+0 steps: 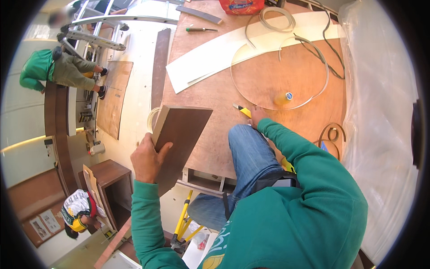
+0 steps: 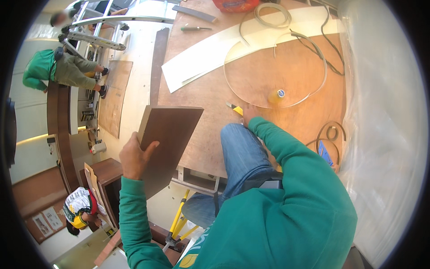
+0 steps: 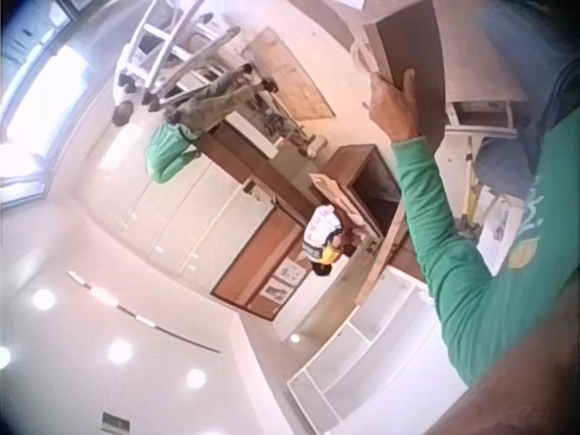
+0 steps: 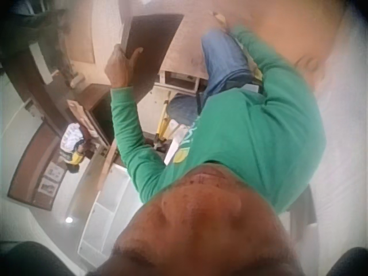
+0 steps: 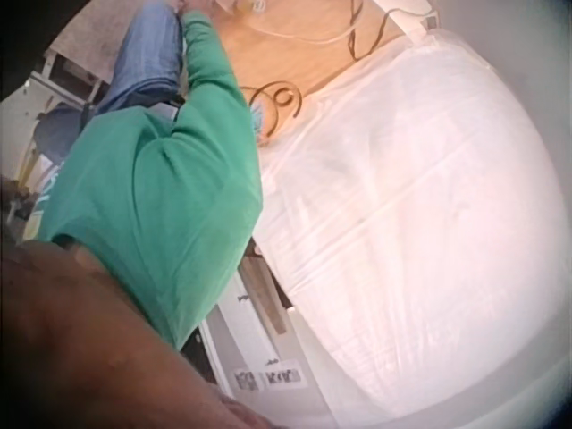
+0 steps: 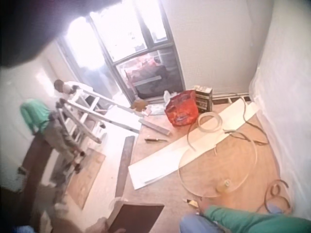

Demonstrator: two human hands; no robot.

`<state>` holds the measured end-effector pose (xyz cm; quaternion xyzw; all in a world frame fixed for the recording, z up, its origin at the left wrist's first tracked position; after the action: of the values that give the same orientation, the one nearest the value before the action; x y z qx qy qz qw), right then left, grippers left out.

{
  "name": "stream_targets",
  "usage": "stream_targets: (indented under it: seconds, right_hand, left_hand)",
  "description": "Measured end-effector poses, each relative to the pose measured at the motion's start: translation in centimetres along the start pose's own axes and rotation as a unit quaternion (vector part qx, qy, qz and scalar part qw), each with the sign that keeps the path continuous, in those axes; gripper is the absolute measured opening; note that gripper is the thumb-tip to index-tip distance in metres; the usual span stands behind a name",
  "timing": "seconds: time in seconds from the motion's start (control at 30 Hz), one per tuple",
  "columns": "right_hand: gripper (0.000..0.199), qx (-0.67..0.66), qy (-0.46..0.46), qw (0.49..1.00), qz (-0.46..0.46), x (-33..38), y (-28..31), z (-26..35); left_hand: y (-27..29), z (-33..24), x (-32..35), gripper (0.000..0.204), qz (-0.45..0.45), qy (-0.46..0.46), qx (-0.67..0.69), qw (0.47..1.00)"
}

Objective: The person assembles a cabinet door by wiping its surface, attaching metal hinges, and trimming the edges with a utility knife. They repeatedly flip the door to work on both sides and use a sanding block to smooth the edges.

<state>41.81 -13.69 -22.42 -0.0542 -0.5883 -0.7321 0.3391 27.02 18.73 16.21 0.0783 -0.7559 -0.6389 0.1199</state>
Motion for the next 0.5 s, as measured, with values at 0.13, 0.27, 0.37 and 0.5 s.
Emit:
stream_targets:
  seconds: [0.13, 0.27, 0.37, 0.5]
  right_hand:
    - [0.058, -0.003, 0.019, 1.0, -0.022, -0.5, -1.1, -0.6]
    - [0.051, 0.004, 0.041, 0.999, -0.02, -1.9, -1.7, -1.1]
    - [0.043, -0.002, 0.041, 0.999, -0.034, -2.3, -2.2, -1.4]
    - [0.037, -0.096, 0.028, 0.994, -0.05, -1.8, -2.0, -1.3]
  left_hand:
    - [-4.3, 0.3, -1.1, 0.054, 0.02, -0.001, 0.021, 1.0]
    - [-7.3, 0.1, -2.7, 0.056, 0.059, 0.019, 0.01, 0.998]
    - [-8.9, -0.1, -3.3, 0.055, 0.076, 0.018, 0.008, 0.997]
    - [-10.5, 0.0, -3.6, 0.053, 0.07, 0.013, -0.001, 0.997]
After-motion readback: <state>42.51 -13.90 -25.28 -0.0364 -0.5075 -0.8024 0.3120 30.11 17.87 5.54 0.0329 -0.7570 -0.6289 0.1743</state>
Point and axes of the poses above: each hand's wrist, its own x-axis away from the middle knuckle, its own y-axis out of the back of the hand, z = x × y, the point moved 2 cm from there along -x, towards the middle knuckle, and after that the axes turned 10 degrees about x, right-handed, at the moved point
